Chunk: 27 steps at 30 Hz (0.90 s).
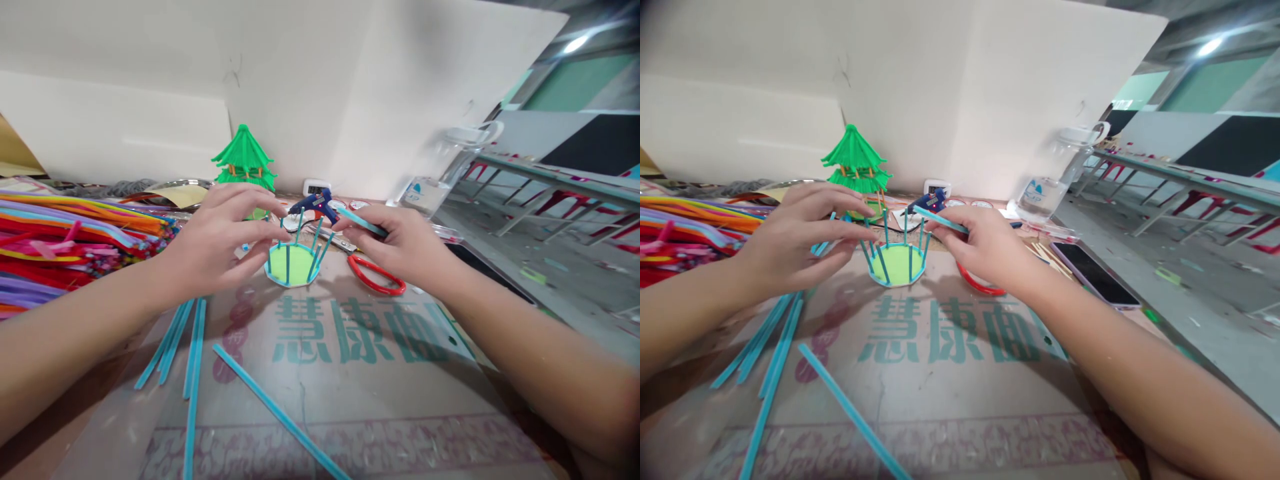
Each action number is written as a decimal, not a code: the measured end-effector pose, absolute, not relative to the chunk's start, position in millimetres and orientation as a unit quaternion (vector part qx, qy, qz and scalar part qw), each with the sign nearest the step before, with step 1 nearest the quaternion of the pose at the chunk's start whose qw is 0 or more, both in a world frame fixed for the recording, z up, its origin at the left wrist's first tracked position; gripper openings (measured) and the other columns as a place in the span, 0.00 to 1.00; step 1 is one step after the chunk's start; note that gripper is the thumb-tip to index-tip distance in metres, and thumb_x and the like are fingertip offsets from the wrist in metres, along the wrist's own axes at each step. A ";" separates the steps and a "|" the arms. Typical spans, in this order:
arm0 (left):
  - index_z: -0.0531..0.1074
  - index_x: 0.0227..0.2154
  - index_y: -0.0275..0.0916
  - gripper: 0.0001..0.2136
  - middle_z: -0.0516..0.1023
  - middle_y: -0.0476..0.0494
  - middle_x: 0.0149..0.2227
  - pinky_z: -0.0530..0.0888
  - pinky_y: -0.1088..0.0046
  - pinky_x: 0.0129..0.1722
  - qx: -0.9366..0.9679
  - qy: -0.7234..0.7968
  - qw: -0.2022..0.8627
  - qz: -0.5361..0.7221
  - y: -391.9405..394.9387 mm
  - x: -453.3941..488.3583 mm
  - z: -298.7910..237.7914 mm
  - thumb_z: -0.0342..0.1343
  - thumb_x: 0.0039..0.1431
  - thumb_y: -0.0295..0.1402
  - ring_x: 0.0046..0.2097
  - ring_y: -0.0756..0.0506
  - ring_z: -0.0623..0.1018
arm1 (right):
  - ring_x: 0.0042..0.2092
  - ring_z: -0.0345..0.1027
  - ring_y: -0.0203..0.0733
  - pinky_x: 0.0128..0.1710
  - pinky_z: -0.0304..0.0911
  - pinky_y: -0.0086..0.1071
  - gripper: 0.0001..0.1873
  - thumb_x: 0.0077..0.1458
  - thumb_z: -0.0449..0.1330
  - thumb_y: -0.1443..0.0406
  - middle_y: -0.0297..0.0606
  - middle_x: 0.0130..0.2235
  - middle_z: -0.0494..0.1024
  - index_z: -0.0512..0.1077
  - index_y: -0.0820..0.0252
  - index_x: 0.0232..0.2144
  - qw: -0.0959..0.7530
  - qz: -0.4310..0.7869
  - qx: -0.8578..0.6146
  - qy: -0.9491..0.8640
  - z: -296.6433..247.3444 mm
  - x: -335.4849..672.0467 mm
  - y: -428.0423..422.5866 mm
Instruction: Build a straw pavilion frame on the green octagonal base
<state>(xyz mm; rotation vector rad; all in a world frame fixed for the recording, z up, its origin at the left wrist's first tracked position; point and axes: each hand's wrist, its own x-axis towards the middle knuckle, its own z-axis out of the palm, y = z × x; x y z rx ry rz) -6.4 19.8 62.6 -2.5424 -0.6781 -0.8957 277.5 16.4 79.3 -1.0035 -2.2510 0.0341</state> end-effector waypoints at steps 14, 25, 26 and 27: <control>0.66 0.62 0.47 0.26 0.68 0.40 0.64 0.63 0.50 0.65 -0.880 -0.303 0.128 -0.342 24.5 -6.4 57.4 0.58 0.63 0.45 0.65 0.36 0.67 | 0.45 0.78 0.47 0.46 0.71 0.39 0.18 0.59 0.57 0.69 0.40 0.48 0.83 0.78 0.57 0.50 0.304 0.026 -0.352 -0.885 77.5 271.2 8.0; 0.31 0.72 0.44 0.59 0.54 0.32 0.71 0.67 0.53 0.64 -0.828 -0.398 -0.278 -0.281 58.6 -6.9 8.5 0.66 0.48 0.54 0.69 0.32 0.63 | 0.35 0.72 0.43 0.35 0.68 0.36 0.42 0.51 0.68 0.54 0.37 0.38 0.79 0.63 0.61 0.64 0.218 0.190 -0.457 -0.841 50.2 280.6 42.2; 0.32 0.72 0.46 0.58 0.57 0.34 0.71 0.68 0.54 0.64 -0.822 -0.386 -0.296 -0.296 55.9 -3.3 5.7 0.67 0.49 0.52 0.68 0.32 0.64 | 0.33 0.69 0.40 0.33 0.66 0.34 0.39 0.51 0.68 0.55 0.34 0.34 0.77 0.65 0.61 0.62 0.220 0.220 -0.446 -0.839 46.4 277.1 41.6; 0.33 0.72 0.47 0.58 0.59 0.35 0.70 0.69 0.53 0.63 -0.816 -0.379 -0.311 -0.305 52.9 0.3 3.6 0.68 0.49 0.50 0.67 0.33 0.66 | 0.31 0.68 0.39 0.31 0.64 0.32 0.34 0.51 0.68 0.55 0.31 0.31 0.75 0.68 0.60 0.58 0.222 0.247 -0.434 -0.838 43.2 273.5 40.7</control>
